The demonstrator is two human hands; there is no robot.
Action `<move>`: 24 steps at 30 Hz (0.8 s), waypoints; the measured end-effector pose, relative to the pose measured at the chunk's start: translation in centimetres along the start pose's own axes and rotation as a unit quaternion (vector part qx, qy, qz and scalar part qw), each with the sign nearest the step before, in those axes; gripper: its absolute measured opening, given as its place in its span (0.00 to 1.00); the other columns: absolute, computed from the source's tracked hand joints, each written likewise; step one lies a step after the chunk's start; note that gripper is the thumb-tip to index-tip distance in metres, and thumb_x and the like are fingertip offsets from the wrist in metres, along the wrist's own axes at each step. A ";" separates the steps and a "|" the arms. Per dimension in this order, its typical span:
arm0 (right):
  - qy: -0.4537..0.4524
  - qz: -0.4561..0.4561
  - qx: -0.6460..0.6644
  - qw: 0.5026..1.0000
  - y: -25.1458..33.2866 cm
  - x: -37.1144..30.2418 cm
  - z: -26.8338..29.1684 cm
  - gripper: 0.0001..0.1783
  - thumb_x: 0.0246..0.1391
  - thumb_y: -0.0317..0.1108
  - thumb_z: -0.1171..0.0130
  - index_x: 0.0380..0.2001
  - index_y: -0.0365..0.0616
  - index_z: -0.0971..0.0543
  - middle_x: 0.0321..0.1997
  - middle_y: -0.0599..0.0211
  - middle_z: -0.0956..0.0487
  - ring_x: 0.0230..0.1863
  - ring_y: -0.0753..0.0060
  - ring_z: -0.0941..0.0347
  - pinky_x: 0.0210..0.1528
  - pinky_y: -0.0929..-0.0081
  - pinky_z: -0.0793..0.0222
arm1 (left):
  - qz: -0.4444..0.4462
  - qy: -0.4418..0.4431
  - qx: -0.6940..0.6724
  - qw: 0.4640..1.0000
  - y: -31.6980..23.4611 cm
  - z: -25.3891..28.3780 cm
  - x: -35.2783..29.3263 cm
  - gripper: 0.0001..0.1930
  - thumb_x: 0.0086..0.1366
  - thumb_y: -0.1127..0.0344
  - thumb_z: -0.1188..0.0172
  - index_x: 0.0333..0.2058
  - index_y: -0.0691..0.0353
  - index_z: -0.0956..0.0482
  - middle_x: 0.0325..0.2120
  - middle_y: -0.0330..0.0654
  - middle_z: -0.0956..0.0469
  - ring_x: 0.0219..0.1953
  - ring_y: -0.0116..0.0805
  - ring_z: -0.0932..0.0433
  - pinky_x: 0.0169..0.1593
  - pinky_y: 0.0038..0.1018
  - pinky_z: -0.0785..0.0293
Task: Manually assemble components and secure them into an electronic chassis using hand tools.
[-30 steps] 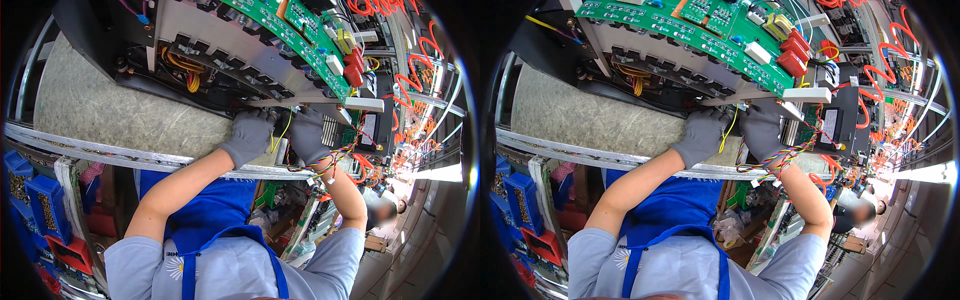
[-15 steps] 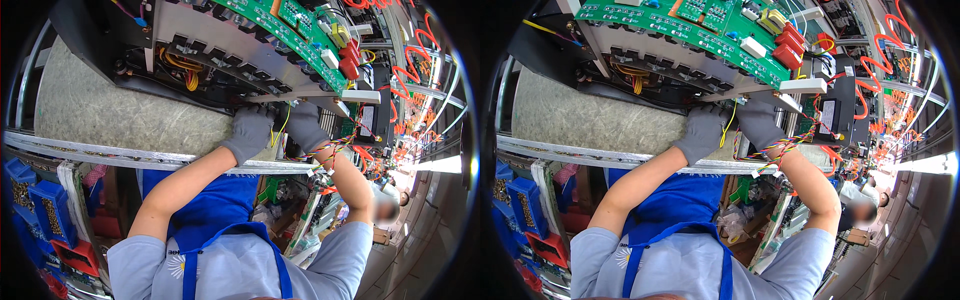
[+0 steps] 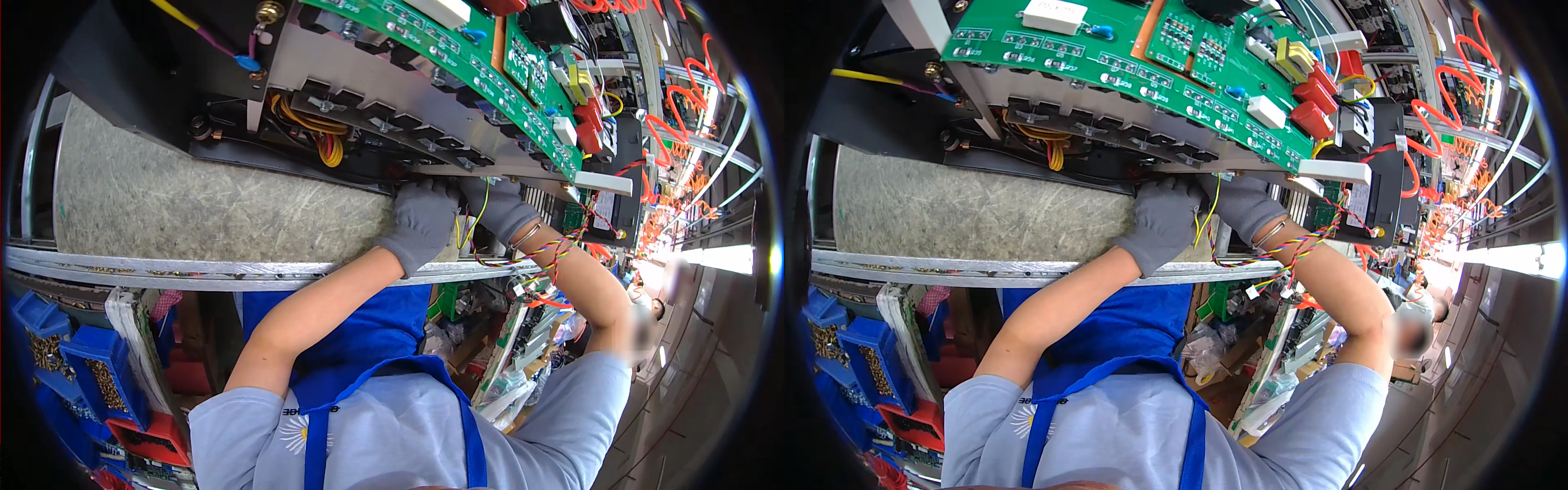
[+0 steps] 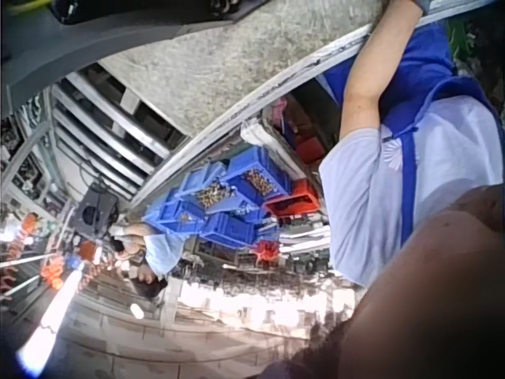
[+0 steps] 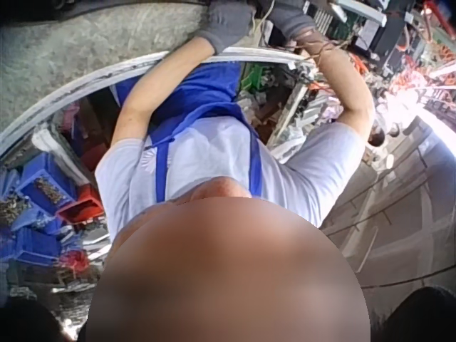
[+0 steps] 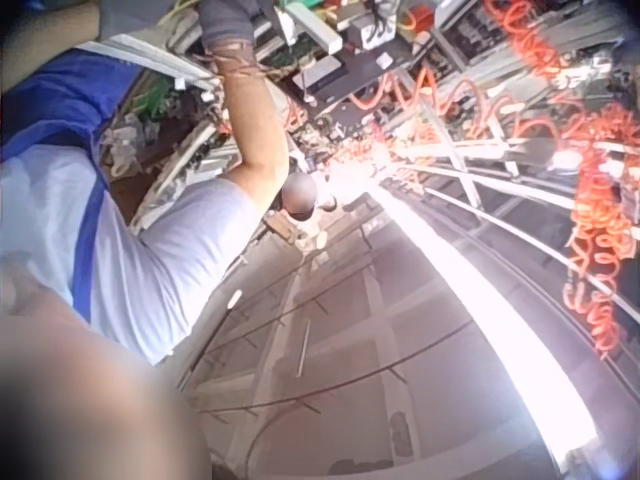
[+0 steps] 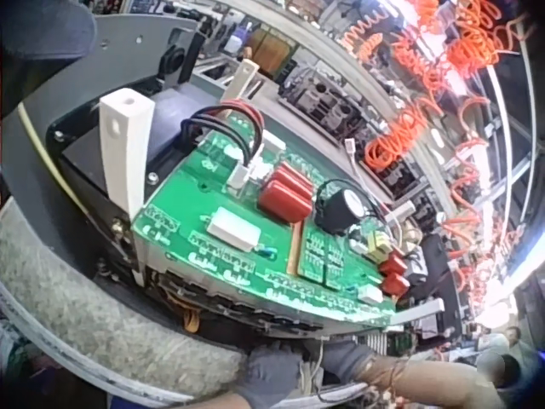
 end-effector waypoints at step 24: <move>0.022 -0.006 0.066 0.998 -0.2 0.8 1.7 0.14 0.54 0.36 0.50 0.41 0.46 0.21 0.38 0.50 0.19 0.40 0.50 0.21 0.41 0.57 0.25 | -0.005 0.049 0.020 0.999 0.0 0.6 0.0 0.17 0.48 0.57 0.38 0.39 0.52 0.22 0.35 0.40 0.24 0.40 0.39 0.26 0.41 0.40 0.33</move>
Point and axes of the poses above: each hand's wrist, its own x-axis towards the middle knuckle, its own z-axis out of the back of the hand, y = z × x, the point moved 5 cm from there along x, towards the middle knuckle
